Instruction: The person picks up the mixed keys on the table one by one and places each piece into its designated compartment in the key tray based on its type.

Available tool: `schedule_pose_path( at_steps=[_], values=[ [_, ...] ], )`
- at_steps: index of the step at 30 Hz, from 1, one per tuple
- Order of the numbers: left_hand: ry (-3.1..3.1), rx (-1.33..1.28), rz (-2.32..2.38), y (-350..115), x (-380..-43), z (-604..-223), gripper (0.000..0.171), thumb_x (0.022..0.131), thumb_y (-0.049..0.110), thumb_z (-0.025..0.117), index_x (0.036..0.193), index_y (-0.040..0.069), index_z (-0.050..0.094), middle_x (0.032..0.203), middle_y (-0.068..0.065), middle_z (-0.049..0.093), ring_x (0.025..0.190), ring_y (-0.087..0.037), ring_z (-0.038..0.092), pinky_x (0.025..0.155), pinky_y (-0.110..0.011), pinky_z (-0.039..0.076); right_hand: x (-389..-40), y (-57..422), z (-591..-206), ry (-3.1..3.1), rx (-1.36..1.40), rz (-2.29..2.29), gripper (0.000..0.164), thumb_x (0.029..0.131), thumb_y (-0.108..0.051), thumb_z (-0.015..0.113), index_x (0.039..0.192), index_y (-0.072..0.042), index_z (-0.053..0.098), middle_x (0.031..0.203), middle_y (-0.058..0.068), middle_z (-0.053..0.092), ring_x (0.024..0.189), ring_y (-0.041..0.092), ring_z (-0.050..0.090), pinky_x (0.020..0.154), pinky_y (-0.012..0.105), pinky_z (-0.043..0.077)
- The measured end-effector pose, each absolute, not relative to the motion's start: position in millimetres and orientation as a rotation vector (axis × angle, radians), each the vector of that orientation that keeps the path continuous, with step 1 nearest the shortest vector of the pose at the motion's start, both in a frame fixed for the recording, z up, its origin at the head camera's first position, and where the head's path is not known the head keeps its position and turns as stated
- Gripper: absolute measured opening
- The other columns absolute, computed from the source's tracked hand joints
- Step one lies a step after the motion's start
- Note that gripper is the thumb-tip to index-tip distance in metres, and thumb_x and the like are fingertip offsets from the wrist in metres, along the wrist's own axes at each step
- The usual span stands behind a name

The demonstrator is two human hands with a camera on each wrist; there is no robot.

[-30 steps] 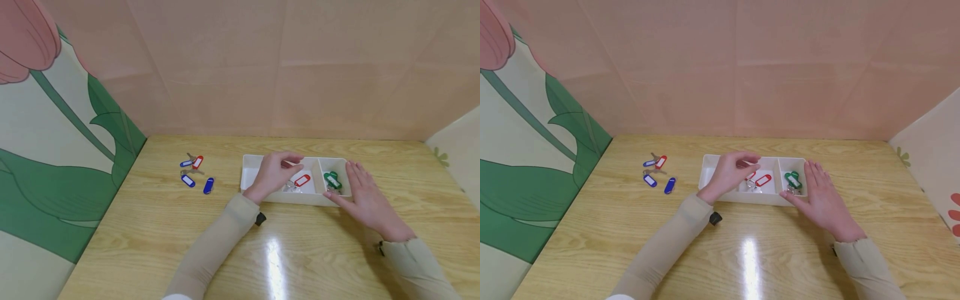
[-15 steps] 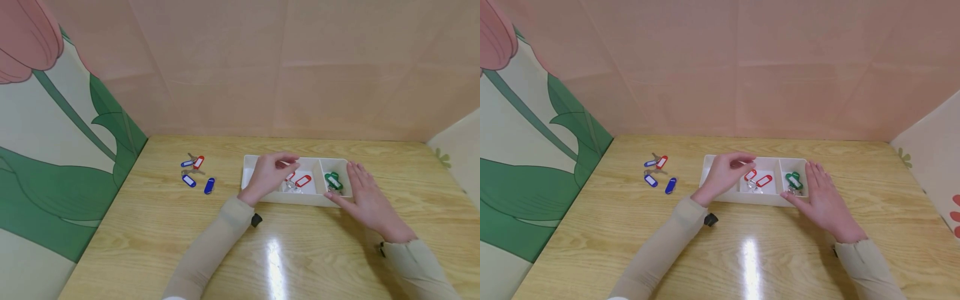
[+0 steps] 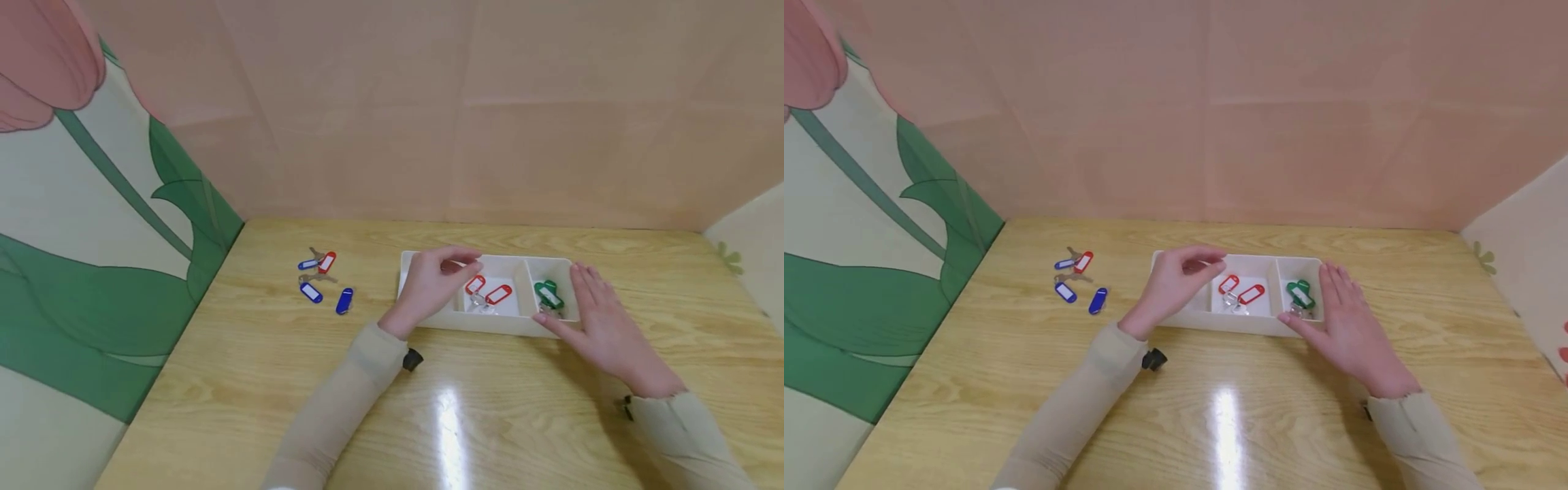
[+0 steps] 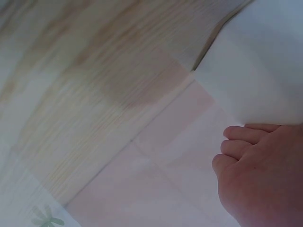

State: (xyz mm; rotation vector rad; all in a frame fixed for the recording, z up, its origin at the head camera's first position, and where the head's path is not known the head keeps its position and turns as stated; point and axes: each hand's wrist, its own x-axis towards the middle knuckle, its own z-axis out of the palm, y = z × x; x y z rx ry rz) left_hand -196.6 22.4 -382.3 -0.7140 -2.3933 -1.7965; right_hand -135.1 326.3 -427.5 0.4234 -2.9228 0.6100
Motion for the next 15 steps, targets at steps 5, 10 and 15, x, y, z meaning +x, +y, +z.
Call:
schedule_pose_path(
  at_steps=[5,10,15],
  values=[
    [-2.404,-0.715,-1.79,18.8,-194.4,-380.6,0.019,0.097,0.019,0.074,0.115,0.013,0.077,0.1,0.011,0.073,0.086,-0.003,0.067,0.079,-0.02,0.055,-132.6,331.2,-429.0,-2.927,0.42,0.615,0.105,0.096,-0.049,0.068,0.16,0.004,0.003,0.166,0.025,0.002,0.153,0.036,-0.008,0.122,0.047,-0.006],
    [-2.394,-0.707,-1.784,13.2,-195.2,-379.4,0.019,0.097,0.019,0.073,0.114,0.012,0.077,0.101,0.009,0.074,0.087,-0.003,0.067,0.08,-0.021,0.055,-133.7,331.7,-430.1,-2.935,0.427,0.601,0.104,0.097,-0.049,0.066,0.16,0.005,0.003,0.166,0.024,0.0,0.153,0.036,-0.008,0.121,0.047,-0.007],
    [-2.399,-0.683,-1.79,6.0,-194.7,-379.6,0.019,0.098,0.02,0.073,0.115,0.012,0.077,0.103,0.009,0.074,0.089,-0.004,0.068,0.081,-0.021,0.055,-136.5,328.3,-430.0,-2.935,0.442,0.607,0.104,0.097,-0.048,0.067,0.159,0.005,0.003,0.165,0.027,0.001,0.152,0.038,-0.008,0.121,0.047,-0.008]
  ],
)
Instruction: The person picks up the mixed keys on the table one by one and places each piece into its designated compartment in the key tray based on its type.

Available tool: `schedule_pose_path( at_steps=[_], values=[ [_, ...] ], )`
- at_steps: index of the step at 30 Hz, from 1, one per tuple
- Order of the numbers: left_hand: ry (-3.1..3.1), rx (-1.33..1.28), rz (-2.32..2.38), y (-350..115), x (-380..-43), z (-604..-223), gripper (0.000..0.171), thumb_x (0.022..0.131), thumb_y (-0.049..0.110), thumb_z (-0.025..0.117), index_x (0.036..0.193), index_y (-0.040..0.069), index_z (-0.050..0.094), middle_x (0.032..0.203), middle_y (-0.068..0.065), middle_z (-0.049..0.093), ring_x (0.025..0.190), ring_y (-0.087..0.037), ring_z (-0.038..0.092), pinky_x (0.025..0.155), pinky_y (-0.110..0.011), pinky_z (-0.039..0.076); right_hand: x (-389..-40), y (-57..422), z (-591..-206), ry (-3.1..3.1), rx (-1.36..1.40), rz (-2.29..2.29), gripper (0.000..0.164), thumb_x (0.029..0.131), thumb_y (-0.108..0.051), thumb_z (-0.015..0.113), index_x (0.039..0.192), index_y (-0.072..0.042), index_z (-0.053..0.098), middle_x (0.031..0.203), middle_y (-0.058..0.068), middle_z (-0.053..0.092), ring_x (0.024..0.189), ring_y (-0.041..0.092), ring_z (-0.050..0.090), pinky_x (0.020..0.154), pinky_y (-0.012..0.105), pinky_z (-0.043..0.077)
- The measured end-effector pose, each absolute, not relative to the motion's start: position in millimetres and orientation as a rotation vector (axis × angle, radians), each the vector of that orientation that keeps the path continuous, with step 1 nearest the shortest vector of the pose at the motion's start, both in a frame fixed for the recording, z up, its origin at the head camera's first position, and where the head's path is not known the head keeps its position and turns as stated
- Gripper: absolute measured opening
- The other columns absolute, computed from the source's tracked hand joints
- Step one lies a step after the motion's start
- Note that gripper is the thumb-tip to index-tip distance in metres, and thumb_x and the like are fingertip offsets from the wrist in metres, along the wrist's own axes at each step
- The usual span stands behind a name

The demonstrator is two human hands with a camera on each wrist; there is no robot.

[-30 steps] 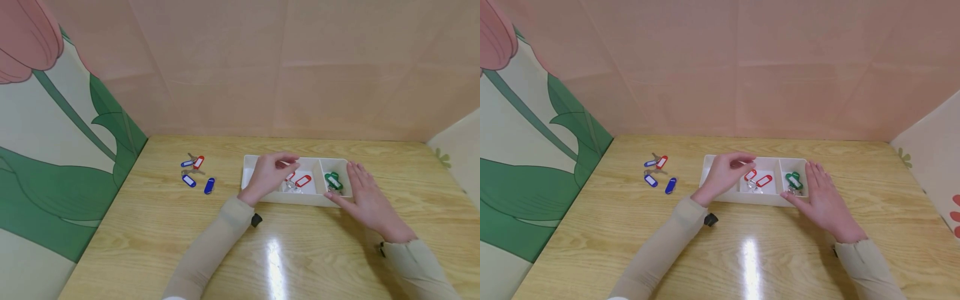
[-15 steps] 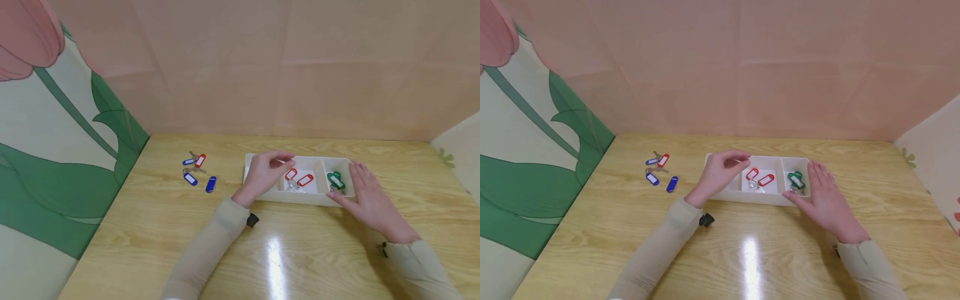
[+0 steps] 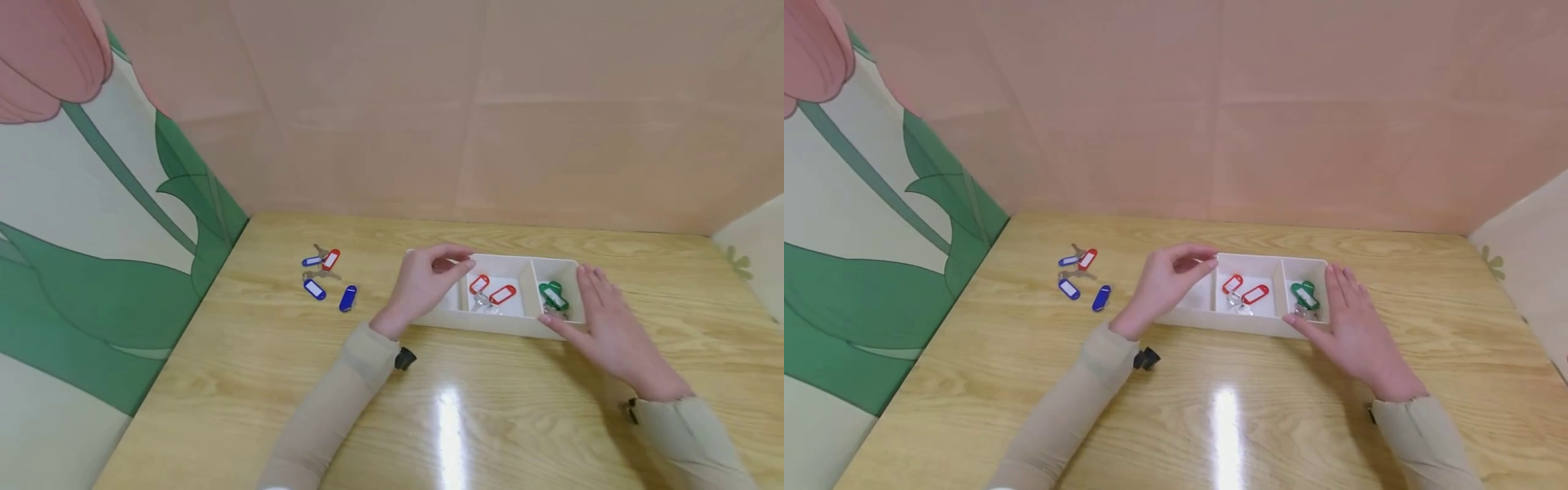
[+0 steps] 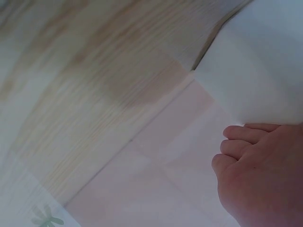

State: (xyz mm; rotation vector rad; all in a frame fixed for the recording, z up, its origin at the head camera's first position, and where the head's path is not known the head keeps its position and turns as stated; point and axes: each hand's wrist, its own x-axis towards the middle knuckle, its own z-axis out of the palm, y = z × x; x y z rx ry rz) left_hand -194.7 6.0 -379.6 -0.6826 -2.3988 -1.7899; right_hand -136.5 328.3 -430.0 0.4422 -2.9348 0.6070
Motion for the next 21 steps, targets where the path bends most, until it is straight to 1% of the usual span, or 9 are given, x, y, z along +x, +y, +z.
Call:
schedule_pose_path(
  at_steps=[5,9,21],
  values=[
    [-2.4,-0.663,-1.793,-0.3,-193.2,-379.0,0.02,0.098,0.019,0.072,0.116,0.012,0.076,0.104,0.008,0.073,0.092,-0.006,0.068,0.083,-0.022,0.055,-137.1,327.0,-429.5,-2.929,0.446,0.607,0.103,0.097,-0.047,0.067,0.159,0.006,0.004,0.165,0.029,0.003,0.152,0.039,-0.007,0.121,0.046,-0.009],
    [-2.372,-0.651,-1.827,-5.8,-191.8,-377.8,0.019,0.097,0.018,0.073,0.115,0.012,0.077,0.103,0.007,0.073,0.093,-0.008,0.069,0.084,-0.023,0.055,-136.7,327.1,-430.2,-2.924,0.446,0.606,0.103,0.097,-0.047,0.067,0.159,0.006,0.004,0.165,0.029,0.004,0.152,0.039,-0.006,0.121,0.047,-0.008],
    [-2.351,-0.608,-1.821,-22.4,-188.0,-370.0,0.021,0.097,0.021,0.074,0.116,0.012,0.077,0.104,0.007,0.074,0.09,-0.009,0.069,0.082,-0.026,0.056,-136.1,327.8,-430.7,-2.937,0.434,0.587,0.105,0.096,-0.049,0.067,0.16,0.005,0.003,0.165,0.029,0.003,0.152,0.038,-0.007,0.121,0.047,-0.009]
  ],
)
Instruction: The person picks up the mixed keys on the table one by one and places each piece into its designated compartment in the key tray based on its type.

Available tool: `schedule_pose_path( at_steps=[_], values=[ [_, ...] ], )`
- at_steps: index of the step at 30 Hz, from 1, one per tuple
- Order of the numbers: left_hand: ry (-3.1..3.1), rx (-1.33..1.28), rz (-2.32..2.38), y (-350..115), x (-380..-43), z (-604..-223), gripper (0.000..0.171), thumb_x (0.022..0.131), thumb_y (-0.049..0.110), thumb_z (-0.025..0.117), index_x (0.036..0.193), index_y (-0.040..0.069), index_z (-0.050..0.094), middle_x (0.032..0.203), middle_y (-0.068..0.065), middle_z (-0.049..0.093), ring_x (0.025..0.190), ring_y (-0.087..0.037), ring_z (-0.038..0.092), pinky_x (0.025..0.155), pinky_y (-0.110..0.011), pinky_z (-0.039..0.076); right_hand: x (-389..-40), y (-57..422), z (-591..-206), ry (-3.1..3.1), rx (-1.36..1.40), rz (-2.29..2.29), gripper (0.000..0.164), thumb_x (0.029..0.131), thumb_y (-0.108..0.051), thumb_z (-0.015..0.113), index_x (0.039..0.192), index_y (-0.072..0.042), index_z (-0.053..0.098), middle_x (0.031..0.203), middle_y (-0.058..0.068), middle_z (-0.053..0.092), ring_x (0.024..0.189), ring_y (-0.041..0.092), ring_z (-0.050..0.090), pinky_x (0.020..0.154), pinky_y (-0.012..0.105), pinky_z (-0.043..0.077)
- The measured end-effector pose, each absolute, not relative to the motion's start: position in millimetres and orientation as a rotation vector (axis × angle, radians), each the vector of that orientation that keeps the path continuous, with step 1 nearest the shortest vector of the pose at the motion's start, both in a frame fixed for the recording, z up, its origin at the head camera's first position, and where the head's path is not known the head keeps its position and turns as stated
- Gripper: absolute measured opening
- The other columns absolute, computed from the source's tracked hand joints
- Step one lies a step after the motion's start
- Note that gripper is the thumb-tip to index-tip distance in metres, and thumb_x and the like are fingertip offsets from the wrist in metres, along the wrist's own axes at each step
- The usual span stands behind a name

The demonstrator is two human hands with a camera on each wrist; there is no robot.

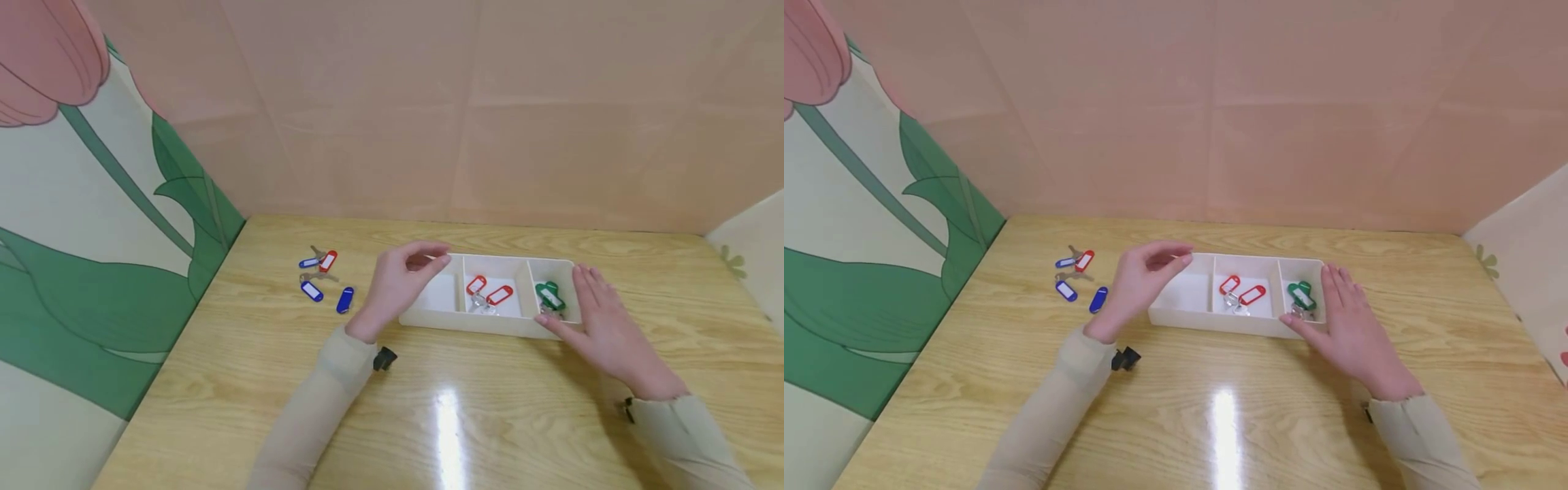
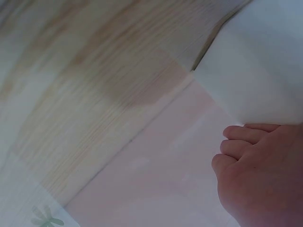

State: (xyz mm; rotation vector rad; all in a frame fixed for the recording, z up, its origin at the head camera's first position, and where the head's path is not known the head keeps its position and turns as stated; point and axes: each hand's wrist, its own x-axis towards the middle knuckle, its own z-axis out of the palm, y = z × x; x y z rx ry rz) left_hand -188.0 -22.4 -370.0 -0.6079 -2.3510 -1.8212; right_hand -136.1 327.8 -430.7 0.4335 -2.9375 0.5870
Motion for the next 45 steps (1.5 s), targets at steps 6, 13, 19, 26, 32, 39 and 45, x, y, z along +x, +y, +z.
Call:
schedule_pose_path(
  at_steps=[6,13,19,26,32,39,45],
  values=[
    [-2.318,-0.618,-1.83,-33.1,-188.2,-366.9,0.023,0.098,0.024,0.073,0.118,0.012,0.076,0.107,0.005,0.073,0.093,-0.012,0.069,0.083,-0.027,0.057,-135.2,327.2,-430.3,-2.933,0.431,0.59,0.105,0.097,-0.049,0.067,0.159,0.006,0.004,0.165,0.028,0.003,0.153,0.038,-0.007,0.121,0.048,-0.007],
    [-2.313,-0.565,-1.832,-46.7,-187.4,-366.7,0.029,0.098,0.032,0.072,0.12,0.014,0.075,0.108,0.005,0.072,0.094,-0.013,0.068,0.085,-0.03,0.056,-134.6,326.5,-429.4,-2.924,0.427,0.595,0.104,0.096,-0.049,0.067,0.16,0.005,0.004,0.165,0.029,0.004,0.153,0.039,-0.006,0.121,0.049,-0.007],
    [-2.326,-0.514,-1.796,-57.1,-189.8,-365.5,0.029,0.097,0.033,0.072,0.119,0.015,0.075,0.109,0.005,0.072,0.094,-0.014,0.068,0.085,-0.03,0.057,-133.7,326.7,-429.0,-2.932,0.423,0.589,0.104,0.097,-0.049,0.067,0.16,0.005,0.004,0.165,0.028,0.003,0.153,0.038,-0.007,0.121,0.049,-0.007],
    [-2.349,-0.464,-1.737,-69.0,-193.1,-361.1,0.026,0.097,0.031,0.073,0.117,0.014,0.077,0.105,0.006,0.073,0.093,-0.011,0.068,0.085,-0.03,0.056,-133.0,326.6,-428.2,-2.953,0.408,0.595,0.105,0.097,-0.05,0.066,0.16,0.004,0.003,0.166,0.026,0.001,0.153,0.036,-0.009,0.121,0.048,-0.008],
    [-2.356,-0.431,-1.722,-79.2,-196.0,-360.8,0.026,0.097,0.033,0.073,0.116,0.016,0.077,0.104,0.006,0.074,0.093,-0.012,0.068,0.085,-0.032,0.056,-134.1,326.9,-428.6,-2.943,0.414,0.597,0.105,0.096,-0.05,0.066,0.16,0.004,0.003,0.165,0.027,0.003,0.153,0.037,-0.007,0.121,0.049,-0.007],
    [-2.398,-0.39,-1.672,-91.0,-198.2,-360.3,0.032,0.097,0.035,0.072,0.119,0.011,0.075,0.107,0.002,0.074,0.095,-0.015,0.068,0.086,-0.033,0.056,-132.9,326.9,-428.1,-2.957,0.4,0.599,0.105,0.096,-0.051,0.066,0.16,0.003,0.003,0.166,0.027,0.002,0.153,0.036,-0.008,0.121,0.05,-0.007],
    [-2.423,-0.388,-1.639,-101.2,-198.9,-362.7,0.033,0.099,0.037,0.069,0.121,0.012,0.074,0.108,0.003,0.072,0.096,-0.015,0.067,0.087,-0.035,0.055,-132.6,326.2,-427.2,-2.953,0.401,0.606,0.105,0.096,-0.052,0.066,0.161,0.002,0.003,0.166,0.027,0.003,0.153,0.035,-0.008,0.121,0.05,-0.006]
  ],
)
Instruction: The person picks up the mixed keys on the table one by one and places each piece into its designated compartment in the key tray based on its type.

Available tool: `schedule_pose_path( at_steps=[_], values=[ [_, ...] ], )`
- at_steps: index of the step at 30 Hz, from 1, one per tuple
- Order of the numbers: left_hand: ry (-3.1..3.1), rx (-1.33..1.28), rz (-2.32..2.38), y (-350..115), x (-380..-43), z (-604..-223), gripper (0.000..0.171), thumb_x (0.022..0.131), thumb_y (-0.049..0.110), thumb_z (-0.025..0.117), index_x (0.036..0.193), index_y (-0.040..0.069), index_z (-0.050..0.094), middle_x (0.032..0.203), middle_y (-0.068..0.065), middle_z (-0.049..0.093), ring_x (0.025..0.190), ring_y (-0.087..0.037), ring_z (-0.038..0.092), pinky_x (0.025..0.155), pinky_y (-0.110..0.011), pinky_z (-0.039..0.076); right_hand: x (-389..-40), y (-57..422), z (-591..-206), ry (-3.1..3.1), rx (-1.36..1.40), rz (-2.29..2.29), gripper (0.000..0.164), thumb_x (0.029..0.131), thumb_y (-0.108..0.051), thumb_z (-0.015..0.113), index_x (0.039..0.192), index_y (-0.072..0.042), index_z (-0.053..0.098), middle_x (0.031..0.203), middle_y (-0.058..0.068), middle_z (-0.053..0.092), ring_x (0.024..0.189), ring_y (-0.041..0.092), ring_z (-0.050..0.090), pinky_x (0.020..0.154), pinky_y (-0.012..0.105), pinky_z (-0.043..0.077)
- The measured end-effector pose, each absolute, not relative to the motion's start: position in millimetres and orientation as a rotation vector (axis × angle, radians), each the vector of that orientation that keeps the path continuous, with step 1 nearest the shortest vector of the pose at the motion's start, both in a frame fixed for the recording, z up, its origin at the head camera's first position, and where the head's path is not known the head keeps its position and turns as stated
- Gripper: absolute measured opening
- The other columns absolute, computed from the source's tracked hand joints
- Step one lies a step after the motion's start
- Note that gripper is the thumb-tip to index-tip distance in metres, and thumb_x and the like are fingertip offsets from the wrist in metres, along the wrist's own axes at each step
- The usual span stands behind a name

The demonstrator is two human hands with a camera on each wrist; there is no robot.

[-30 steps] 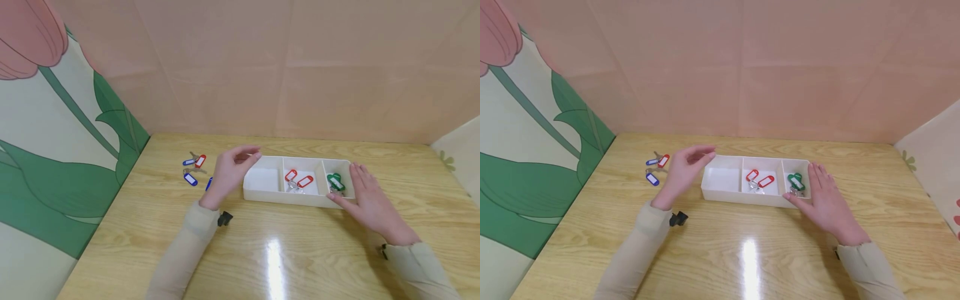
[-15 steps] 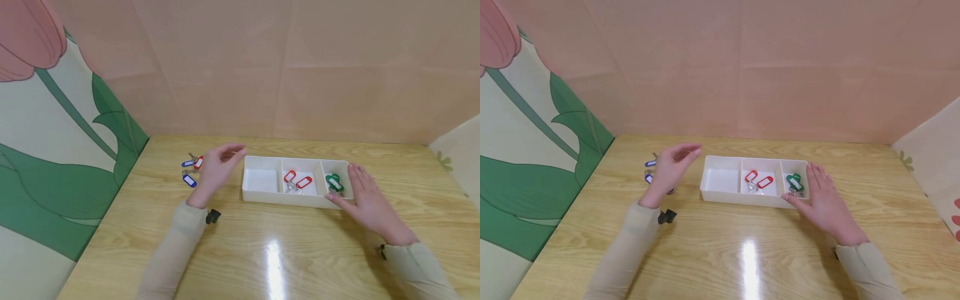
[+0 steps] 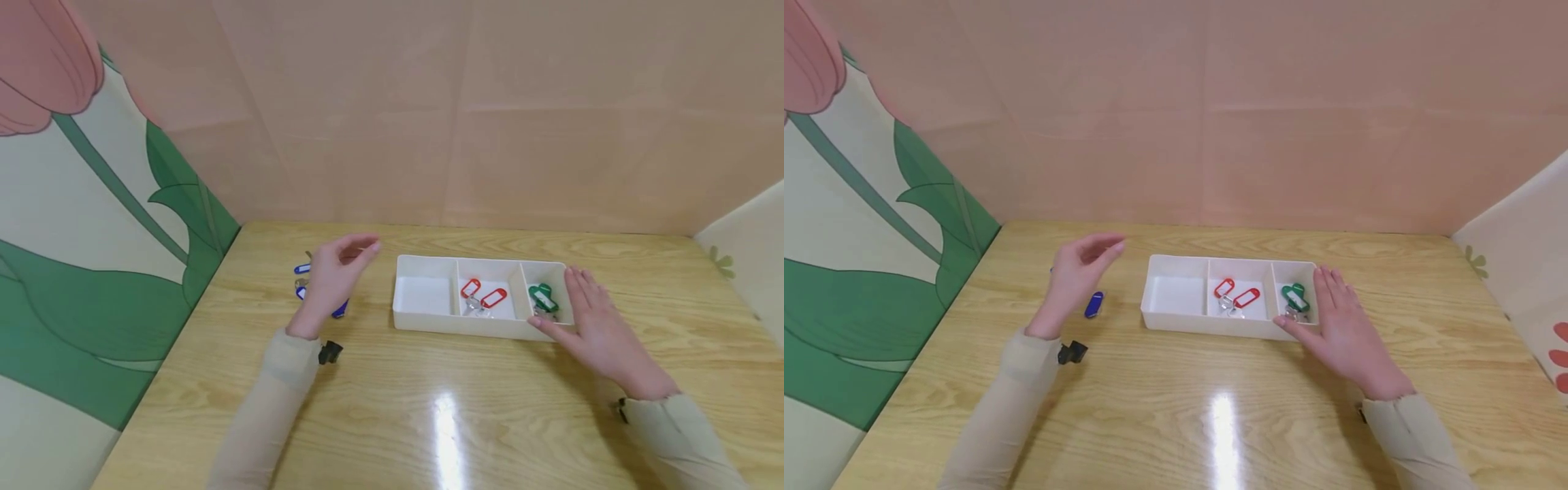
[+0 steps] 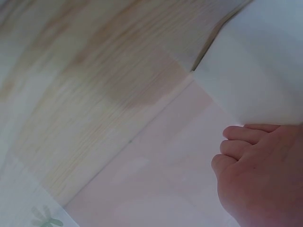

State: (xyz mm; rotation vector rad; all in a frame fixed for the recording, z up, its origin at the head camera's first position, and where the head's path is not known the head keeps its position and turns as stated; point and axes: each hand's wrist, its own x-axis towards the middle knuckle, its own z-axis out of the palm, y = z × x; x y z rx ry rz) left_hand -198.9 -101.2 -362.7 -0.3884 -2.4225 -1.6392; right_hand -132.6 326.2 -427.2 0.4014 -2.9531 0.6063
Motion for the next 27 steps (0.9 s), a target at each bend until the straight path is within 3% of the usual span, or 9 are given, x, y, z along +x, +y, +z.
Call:
schedule_pose_path(
  at_steps=[6,14,27],
  values=[
    [-2.473,-0.346,-1.61,-110.3,-203.2,-364.5,0.034,0.098,0.043,0.068,0.12,0.018,0.074,0.107,0.006,0.073,0.097,-0.013,0.066,0.086,-0.035,0.055,-132.2,324.2,-424.9,-2.952,0.391,0.6,0.106,0.096,-0.055,0.065,0.161,0.0,0.003,0.167,0.024,0.005,0.153,0.034,-0.006,0.122,0.048,-0.004],
    [-2.454,-0.336,-1.591,-121.7,-208.5,-362.3,0.037,0.099,0.038,0.069,0.121,0.009,0.073,0.106,0.0,0.074,0.095,-0.016,0.068,0.086,-0.037,0.055,-131.7,325.9,-425.0,-2.958,0.375,0.597,0.106,0.095,-0.055,0.066,0.161,0.001,0.003,0.166,0.027,0.005,0.153,0.035,-0.006,0.122,0.049,-0.004],
    [-2.454,-0.323,-1.544,-138.6,-211.3,-370.8,0.037,0.099,0.04,0.068,0.12,0.01,0.073,0.111,-0.003,0.073,0.095,-0.019,0.068,0.087,-0.038,0.055,-132.2,324.6,-424.1,-2.965,0.387,0.59,0.106,0.096,-0.053,0.065,0.16,0.003,0.003,0.164,0.03,0.007,0.153,0.036,-0.007,0.121,0.048,-0.006]
  ],
)
